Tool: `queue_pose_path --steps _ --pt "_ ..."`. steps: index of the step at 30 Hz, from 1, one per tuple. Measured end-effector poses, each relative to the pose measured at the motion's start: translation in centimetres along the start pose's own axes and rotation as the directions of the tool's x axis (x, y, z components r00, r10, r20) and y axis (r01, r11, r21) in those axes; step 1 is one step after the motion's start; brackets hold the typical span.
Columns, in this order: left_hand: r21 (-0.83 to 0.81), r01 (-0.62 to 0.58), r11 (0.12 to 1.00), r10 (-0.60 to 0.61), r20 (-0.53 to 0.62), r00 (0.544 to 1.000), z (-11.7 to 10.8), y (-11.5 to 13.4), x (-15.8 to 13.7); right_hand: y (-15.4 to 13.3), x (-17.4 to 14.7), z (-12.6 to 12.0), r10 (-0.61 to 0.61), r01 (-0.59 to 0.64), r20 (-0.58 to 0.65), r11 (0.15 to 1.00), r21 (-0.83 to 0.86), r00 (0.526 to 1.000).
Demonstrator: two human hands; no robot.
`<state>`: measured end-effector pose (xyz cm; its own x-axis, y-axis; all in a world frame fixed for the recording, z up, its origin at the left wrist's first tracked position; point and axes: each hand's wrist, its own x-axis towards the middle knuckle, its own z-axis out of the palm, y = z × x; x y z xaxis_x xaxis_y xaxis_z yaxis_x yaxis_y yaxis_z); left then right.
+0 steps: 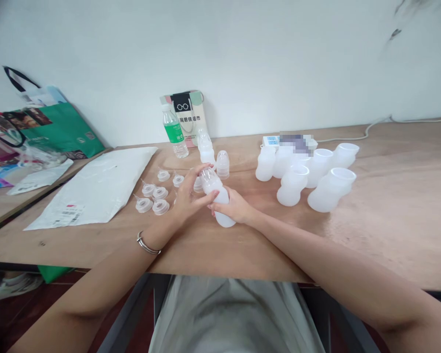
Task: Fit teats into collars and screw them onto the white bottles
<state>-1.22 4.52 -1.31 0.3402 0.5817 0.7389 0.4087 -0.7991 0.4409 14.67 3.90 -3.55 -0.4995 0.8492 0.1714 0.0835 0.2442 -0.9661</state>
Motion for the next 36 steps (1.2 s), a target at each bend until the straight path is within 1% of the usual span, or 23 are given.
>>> queue_pose_path --steps 4,9,11,13,16,19,24,29,31,33,36 --pt "-0.009 0.011 1.0 -0.01 0.092 0.996 0.6 -0.8 0.0 0.2 0.0 -0.6 -0.097 0.075 -0.125 0.982 -0.171 0.987" --pt "-0.023 0.009 1.0 -0.004 0.23 0.973 0.9 -0.6 0.0 1.4 0.4 -1.3 -0.238 0.179 -0.201 0.946 -0.271 0.95" --pt "-0.013 0.029 1.0 -0.024 0.284 0.958 1.0 -0.5 -0.1 2.1 0.9 -1.6 -0.263 0.172 -0.254 0.928 -0.33 0.931" --pt "0.018 0.051 0.999 -0.054 0.33 0.942 1.1 -0.6 -0.3 2.7 1.4 -2.0 -0.261 0.131 -0.313 0.915 -0.381 0.913" --pt "0.068 0.07 0.995 -0.091 0.387 0.918 1.3 -0.7 -0.6 3.6 2.1 -2.6 -0.275 0.072 -0.411 0.892 -0.446 0.869" --pt "0.083 0.067 0.994 -0.097 0.442 0.892 1.3 -0.7 -0.8 4.2 2.7 -3.3 -0.313 0.04 -0.46 0.859 -0.511 0.831" --pt "0.075 0.047 0.996 -0.077 0.462 0.884 1.4 -0.8 -1.0 5.0 3.4 -4.3 -0.256 -0.078 -0.49 0.824 -0.561 0.833" --pt "0.107 0.043 0.993 -0.092 0.503 0.86 1.3 -0.9 -1.0 5.6 3.6 -5.0 -0.28 -0.042 -0.451 0.811 -0.583 0.848" --pt "0.112 0.032 0.993 -0.085 0.517 0.852 1.3 -0.9 -1.0 5.9 3.6 -5.1 -0.298 -0.041 -0.468 0.808 -0.587 0.832" --pt "0.116 0.014 0.993 -0.072 0.516 0.854 1.3 -0.9 -1.0 6.1 3.6 -5.0 -0.317 -0.052 -0.508 0.808 -0.587 0.801" --pt "0.134 -0.024 0.991 -0.042 0.472 0.881 1.3 -0.9 -0.9 6.0 3.5 -4.8 -0.344 -0.07 -0.557 0.803 -0.591 0.756"
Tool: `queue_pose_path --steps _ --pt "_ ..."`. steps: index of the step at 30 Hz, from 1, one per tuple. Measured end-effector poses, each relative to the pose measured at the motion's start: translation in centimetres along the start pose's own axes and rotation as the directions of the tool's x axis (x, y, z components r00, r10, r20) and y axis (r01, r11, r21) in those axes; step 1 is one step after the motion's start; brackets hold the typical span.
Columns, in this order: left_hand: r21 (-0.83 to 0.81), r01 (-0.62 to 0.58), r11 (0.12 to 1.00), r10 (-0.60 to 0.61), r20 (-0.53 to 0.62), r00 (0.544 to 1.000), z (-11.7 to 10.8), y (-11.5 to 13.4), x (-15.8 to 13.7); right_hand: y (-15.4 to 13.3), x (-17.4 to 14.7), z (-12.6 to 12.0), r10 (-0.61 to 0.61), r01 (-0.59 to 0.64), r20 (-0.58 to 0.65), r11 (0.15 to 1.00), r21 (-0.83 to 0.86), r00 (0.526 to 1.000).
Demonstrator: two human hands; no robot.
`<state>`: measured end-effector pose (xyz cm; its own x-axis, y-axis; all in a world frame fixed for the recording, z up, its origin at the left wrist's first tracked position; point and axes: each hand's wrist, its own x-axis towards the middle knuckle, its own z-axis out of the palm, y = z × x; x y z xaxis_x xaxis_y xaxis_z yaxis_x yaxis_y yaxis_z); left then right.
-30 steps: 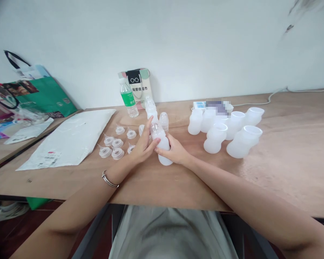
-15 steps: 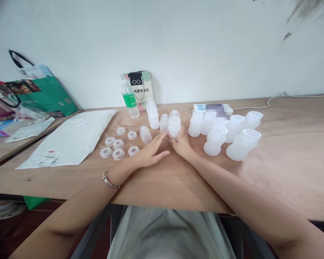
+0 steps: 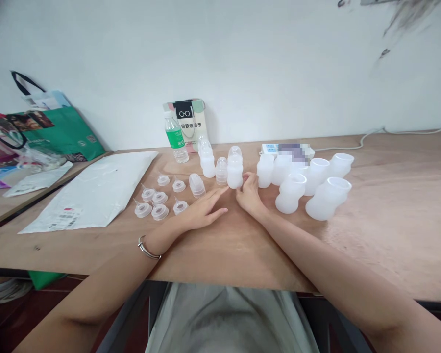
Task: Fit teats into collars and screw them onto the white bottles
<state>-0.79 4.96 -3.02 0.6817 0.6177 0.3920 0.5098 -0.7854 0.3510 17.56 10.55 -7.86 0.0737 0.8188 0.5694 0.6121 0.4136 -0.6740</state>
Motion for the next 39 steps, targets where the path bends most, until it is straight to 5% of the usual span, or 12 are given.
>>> queue_pose_path --steps 6,11,19,26,30,34,39 --pt "0.075 0.023 0.997 -0.001 -0.291 0.957 -1.4 -0.1 0.2 -3.0 -0.5 -2.2 -0.116 0.115 -0.029 0.992 -0.052 0.993" --pt "0.218 0.231 0.948 -0.107 -0.466 0.878 -2.8 -0.6 0.0 -5.1 0.5 -5.8 -0.437 0.374 -0.054 0.822 -0.429 0.898" --pt "0.276 0.479 0.833 -0.297 -0.507 0.809 -4.2 -1.8 -0.1 -3.1 1.5 -7.7 -0.316 0.273 0.081 0.631 -0.726 0.945" --pt "0.223 0.527 0.82 -0.331 -0.566 0.755 -6.8 -2.6 -0.6 -3.6 1.6 -7.5 -0.29 0.264 0.084 0.664 -0.7 0.953" --pt "0.228 0.631 0.741 -0.491 -0.456 0.742 -7.8 -2.0 -0.9 -4.2 1.4 -7.5 -0.314 0.299 0.076 0.762 -0.574 0.946" --pt "0.294 0.616 0.731 -0.609 -0.128 0.783 -8.1 -1.7 -1.6 -4.8 0.9 -7.1 -0.351 0.349 0.081 0.828 -0.438 0.933" --pt "0.385 0.568 0.728 -0.656 0.149 0.74 -7.7 -1.9 -2.4 -6.2 0.1 -7.1 -0.423 0.435 0.106 0.859 -0.27 0.9"
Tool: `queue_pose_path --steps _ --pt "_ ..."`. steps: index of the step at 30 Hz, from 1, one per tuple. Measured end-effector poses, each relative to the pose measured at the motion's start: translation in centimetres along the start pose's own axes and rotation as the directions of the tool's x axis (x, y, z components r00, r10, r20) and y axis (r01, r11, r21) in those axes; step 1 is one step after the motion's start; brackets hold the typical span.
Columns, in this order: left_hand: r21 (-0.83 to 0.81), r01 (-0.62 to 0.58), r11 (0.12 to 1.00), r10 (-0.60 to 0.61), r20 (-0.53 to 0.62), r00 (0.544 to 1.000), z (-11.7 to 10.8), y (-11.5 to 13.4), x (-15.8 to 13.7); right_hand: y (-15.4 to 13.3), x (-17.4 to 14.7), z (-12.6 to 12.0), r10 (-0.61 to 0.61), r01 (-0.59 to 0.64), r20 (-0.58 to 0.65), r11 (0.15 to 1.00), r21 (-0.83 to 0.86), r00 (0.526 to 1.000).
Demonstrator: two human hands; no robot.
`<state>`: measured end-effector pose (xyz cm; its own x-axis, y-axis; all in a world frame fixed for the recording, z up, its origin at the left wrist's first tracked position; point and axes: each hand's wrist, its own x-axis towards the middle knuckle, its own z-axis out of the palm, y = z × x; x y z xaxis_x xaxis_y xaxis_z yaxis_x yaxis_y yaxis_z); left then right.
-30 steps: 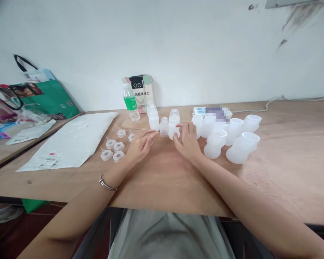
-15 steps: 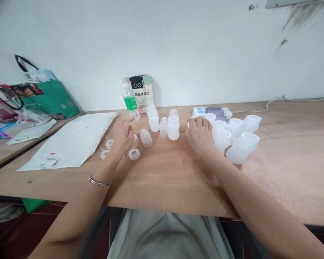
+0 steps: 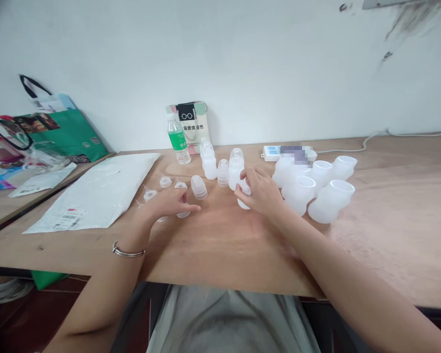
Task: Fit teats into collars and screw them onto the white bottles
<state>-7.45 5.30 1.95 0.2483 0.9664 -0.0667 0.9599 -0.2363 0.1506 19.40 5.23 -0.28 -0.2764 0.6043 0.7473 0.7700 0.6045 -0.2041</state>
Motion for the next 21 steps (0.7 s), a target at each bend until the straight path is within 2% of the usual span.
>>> queue_pose_path --steps 6,10,13,16,18,19,21 --pt "0.065 -0.09 0.994 0.086 0.063 0.994 0.2 -0.4 0.2 -1.6 -0.9 0.1 -0.074 0.049 0.07 0.951 0.305 0.995" --pt "0.042 -0.137 0.99 0.134 0.072 0.988 0.0 -0.3 0.1 -2.3 -1.6 0.9 -0.035 -0.007 0.078 0.877 0.48 0.996" --pt "-0.073 -0.182 0.981 0.191 0.133 0.973 -0.2 0.4 -0.3 -2.8 -1.9 1.6 -0.004 -0.024 0.049 0.831 0.556 0.999" --pt "-0.282 -0.294 0.913 0.35 0.173 0.921 -0.2 1.5 -0.8 -3.3 -2.1 2.1 0.034 -0.016 -0.023 0.847 0.531 0.999" --pt "-0.405 -0.359 0.841 0.431 0.101 0.897 -0.2 2.2 -1.0 -3.5 -2.2 2.5 0.076 -0.039 -0.052 0.864 0.502 0.996" --pt "-0.456 -0.372 0.809 0.43 0.026 0.903 -0.2 2.5 -1.0 -3.6 -2.3 2.7 0.09 -0.063 -0.028 0.859 0.508 0.996" --pt "-0.548 -0.385 0.742 0.338 -0.19 0.922 -0.3 2.9 -0.9 -3.7 -2.5 3.1 0.096 -0.136 0.102 0.826 0.547 0.99"
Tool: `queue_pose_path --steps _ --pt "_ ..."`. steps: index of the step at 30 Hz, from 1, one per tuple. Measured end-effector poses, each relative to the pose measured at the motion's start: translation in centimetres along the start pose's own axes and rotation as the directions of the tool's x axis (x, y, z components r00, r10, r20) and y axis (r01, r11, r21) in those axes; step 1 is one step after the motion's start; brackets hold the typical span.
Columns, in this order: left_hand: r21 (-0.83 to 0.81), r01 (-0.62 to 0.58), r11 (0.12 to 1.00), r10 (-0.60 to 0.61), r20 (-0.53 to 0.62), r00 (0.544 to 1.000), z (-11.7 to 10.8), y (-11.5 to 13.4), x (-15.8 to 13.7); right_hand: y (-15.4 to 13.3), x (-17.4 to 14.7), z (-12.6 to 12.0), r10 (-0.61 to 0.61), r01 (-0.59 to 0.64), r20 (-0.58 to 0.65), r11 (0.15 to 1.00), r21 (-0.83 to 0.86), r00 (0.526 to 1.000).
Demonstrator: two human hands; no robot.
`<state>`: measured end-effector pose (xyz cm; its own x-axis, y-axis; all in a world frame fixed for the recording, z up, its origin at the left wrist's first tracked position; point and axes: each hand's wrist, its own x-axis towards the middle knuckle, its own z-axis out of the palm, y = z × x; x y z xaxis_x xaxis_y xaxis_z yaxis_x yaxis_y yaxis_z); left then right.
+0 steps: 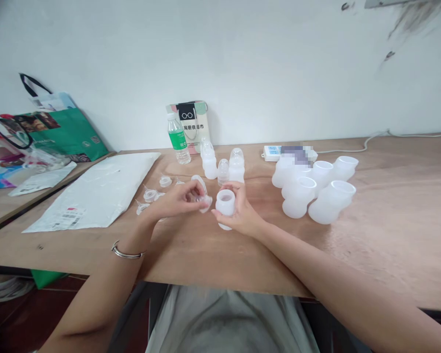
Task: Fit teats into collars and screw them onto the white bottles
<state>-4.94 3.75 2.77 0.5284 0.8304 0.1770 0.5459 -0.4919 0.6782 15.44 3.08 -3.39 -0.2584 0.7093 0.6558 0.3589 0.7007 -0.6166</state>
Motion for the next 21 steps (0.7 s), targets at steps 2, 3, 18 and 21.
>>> queue_pose_path --steps 2,3,18,21 --pt "-0.119 -0.055 0.991 0.024 -0.249 0.968 0.1 0.2 0.2 0.3 -0.2 0.4 0.095 -0.105 0.164 0.993 0.056 0.982" --pt "-0.171 -0.104 0.98 0.04 -0.342 0.939 0.1 0.2 0.4 0.4 -0.2 0.5 0.137 -0.157 0.229 0.985 0.07 0.964" --pt "-0.199 -0.223 0.954 0.165 -0.273 0.948 1.5 -0.4 1.0 -0.8 0.3 0.3 0.287 -0.279 0.343 0.957 -0.074 0.894" --pt "-0.236 -0.201 0.951 0.146 -0.229 0.962 1.5 -0.6 1.0 -0.7 0.2 0.2 0.314 -0.301 0.343 0.949 -0.091 0.885"
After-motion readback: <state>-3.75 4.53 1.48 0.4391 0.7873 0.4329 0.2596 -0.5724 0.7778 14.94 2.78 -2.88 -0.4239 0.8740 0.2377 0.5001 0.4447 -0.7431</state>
